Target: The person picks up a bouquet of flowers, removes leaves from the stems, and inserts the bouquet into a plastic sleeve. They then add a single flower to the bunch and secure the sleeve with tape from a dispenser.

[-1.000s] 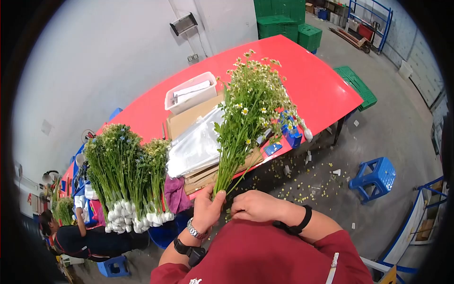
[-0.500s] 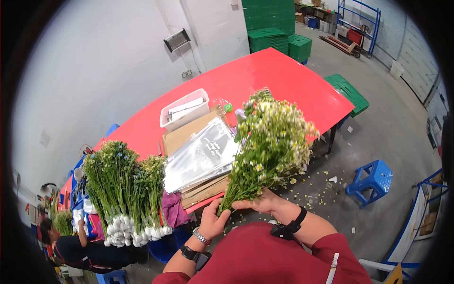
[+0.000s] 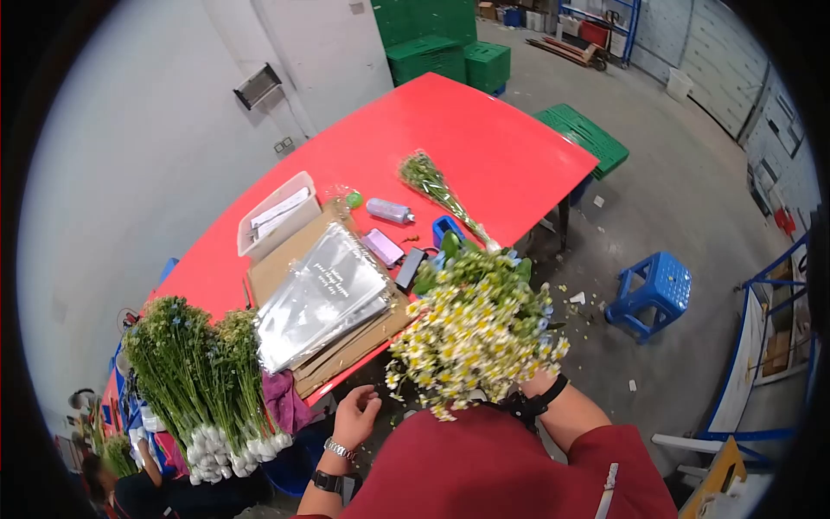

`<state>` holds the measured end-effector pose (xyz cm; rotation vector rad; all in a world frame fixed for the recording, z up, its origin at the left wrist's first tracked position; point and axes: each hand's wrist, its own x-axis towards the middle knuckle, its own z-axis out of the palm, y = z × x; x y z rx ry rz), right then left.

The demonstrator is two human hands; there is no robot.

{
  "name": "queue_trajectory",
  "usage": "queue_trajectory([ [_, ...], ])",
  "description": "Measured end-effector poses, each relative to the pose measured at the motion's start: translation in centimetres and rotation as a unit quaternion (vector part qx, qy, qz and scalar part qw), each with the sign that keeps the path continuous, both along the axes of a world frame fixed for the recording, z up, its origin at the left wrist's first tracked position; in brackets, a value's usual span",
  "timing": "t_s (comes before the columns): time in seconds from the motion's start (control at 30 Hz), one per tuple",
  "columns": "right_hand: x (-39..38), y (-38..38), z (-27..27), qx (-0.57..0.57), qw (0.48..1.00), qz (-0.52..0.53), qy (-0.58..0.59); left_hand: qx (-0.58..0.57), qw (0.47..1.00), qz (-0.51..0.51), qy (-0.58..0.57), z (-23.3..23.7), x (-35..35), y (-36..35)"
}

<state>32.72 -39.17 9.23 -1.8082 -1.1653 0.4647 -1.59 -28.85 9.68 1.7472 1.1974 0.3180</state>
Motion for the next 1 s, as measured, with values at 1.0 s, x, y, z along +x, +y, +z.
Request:
queue_trajectory([
  [1.0,12.3,4.7,4.8,-0.047,0.943,-0.187,-0.272,0.201,0.977,0.059,0.022,-6.6,17.0,24.5],
])
